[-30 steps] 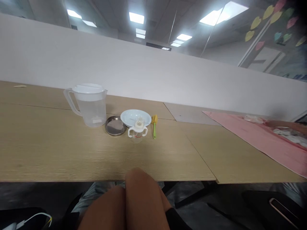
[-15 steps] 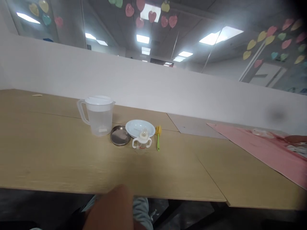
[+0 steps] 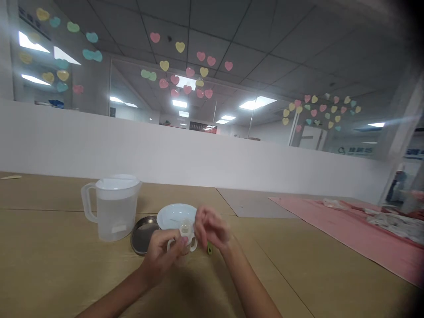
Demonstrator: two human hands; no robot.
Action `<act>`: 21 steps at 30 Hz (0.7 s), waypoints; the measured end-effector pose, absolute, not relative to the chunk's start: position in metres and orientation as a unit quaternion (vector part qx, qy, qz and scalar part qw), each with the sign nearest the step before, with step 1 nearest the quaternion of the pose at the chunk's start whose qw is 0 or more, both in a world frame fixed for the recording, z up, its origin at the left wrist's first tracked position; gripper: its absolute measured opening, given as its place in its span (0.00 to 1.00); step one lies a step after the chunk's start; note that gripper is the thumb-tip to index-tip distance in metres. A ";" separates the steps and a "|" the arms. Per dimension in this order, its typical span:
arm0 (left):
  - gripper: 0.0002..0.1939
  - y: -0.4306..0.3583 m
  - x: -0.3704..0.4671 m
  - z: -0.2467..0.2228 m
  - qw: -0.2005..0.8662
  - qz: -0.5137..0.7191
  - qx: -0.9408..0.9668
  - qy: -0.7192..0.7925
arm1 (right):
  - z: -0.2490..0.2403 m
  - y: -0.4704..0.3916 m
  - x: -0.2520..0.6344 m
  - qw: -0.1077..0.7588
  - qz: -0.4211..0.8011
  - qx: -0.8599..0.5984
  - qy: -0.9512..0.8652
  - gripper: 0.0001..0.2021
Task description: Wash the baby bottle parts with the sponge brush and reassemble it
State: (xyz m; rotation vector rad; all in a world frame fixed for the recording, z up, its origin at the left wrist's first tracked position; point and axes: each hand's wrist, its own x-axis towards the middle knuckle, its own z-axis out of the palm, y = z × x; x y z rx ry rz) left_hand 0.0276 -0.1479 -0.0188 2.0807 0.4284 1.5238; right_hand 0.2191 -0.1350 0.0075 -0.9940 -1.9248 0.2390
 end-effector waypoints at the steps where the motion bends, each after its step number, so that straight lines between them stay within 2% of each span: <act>1: 0.23 -0.136 0.032 -0.022 0.242 0.578 0.758 0.180 | 0.010 -0.127 0.219 0.534 0.146 -0.415 -0.722 0.25; 3: 0.16 -0.112 0.037 -0.038 0.176 0.612 0.737 0.224 | 0.001 -0.116 0.218 0.692 0.170 -0.440 -0.546 0.23; 4: 0.13 -0.101 0.038 -0.050 0.146 0.613 0.742 0.231 | -0.009 -0.112 0.218 0.743 0.143 -0.448 -0.475 0.22; 5: 0.14 -0.091 0.039 -0.063 0.124 0.614 0.741 0.242 | -0.023 -0.110 0.218 0.759 0.122 -0.454 -0.451 0.21; 9: 0.22 -0.066 0.050 -0.116 0.073 0.630 0.726 0.265 | -0.081 -0.108 0.222 0.674 0.055 -0.487 -0.552 0.16; 12: 0.27 -0.065 0.057 -0.132 0.056 0.620 0.742 0.247 | -0.100 -0.113 0.220 0.612 0.004 -0.480 -0.628 0.15; 17: 0.29 -0.072 0.050 -0.125 0.088 0.563 0.779 0.260 | -0.097 -0.123 0.214 0.538 -0.059 -0.475 -0.693 0.13; 21: 0.32 -0.066 0.045 -0.125 0.119 0.546 0.773 0.301 | -0.078 -0.124 0.211 0.570 -0.144 -0.443 -0.677 0.08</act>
